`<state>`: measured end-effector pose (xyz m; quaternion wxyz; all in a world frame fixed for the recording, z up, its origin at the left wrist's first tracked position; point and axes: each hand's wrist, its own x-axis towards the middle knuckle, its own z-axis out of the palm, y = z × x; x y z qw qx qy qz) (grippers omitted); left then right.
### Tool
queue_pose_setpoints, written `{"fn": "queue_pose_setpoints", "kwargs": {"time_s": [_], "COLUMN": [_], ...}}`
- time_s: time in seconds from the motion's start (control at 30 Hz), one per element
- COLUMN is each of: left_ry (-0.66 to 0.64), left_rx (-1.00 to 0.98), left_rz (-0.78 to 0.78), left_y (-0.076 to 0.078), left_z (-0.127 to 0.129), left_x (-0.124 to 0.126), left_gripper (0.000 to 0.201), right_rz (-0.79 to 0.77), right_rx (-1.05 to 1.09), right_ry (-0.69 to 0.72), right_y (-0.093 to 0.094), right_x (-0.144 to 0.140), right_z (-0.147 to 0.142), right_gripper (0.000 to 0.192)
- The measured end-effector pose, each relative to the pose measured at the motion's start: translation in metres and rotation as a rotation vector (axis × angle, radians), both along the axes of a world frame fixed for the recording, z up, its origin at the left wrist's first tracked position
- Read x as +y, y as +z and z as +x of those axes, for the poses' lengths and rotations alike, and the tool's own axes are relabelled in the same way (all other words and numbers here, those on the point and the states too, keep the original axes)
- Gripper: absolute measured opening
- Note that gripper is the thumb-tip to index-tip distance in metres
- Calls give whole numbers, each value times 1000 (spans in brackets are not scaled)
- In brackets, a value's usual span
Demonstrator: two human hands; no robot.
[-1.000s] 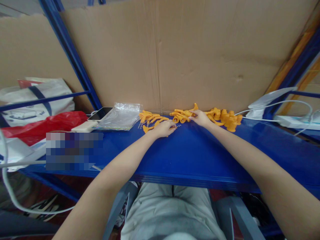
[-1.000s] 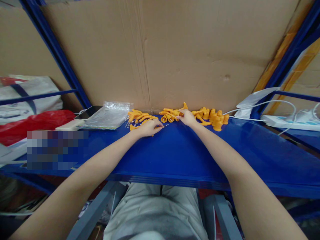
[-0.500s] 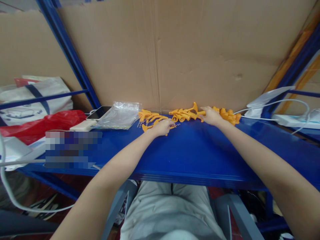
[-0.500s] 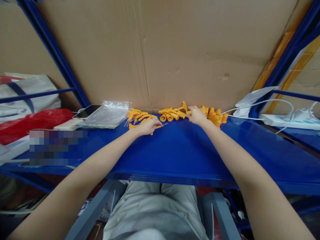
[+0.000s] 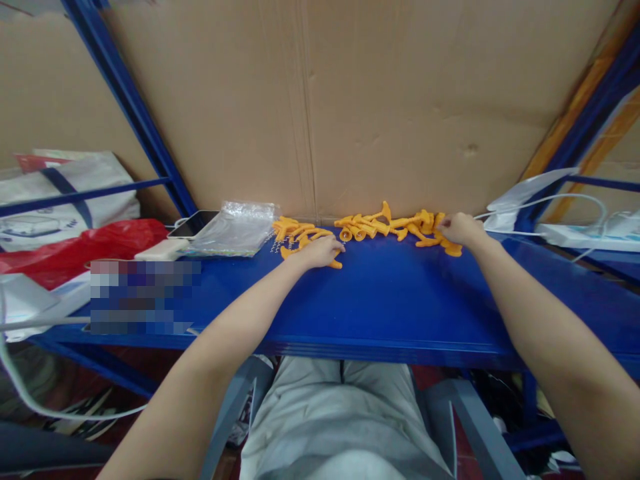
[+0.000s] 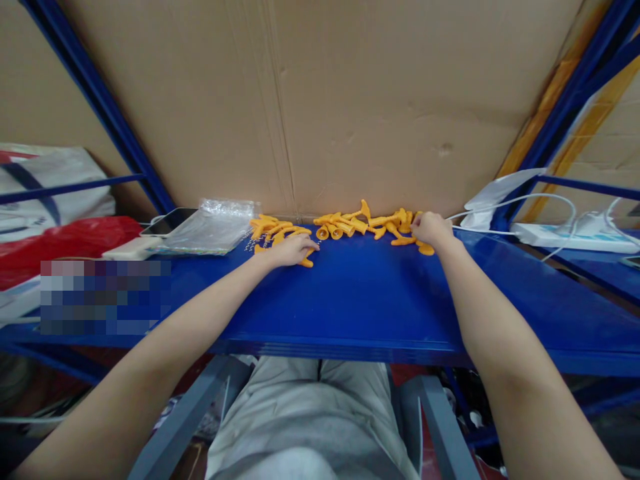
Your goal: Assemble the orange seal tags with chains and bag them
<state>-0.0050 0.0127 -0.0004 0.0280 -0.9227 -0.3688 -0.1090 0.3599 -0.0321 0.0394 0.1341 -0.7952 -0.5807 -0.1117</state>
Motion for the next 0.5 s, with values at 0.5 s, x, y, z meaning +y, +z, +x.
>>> {"fn": "queue_pose_setpoints", "kwargs": {"time_s": [0.5], "left_ry": [-27], "left_rx": [-106], "left_rz": [-50], "left_y": [6], "left_z": [5], "left_x": [-10], "left_gripper": [31], "right_rz": [-66], "right_rx": [59], "right_ry": [-61], "right_y": [-20], "right_x": [14], "right_z": [32], "right_gripper": [30]}}
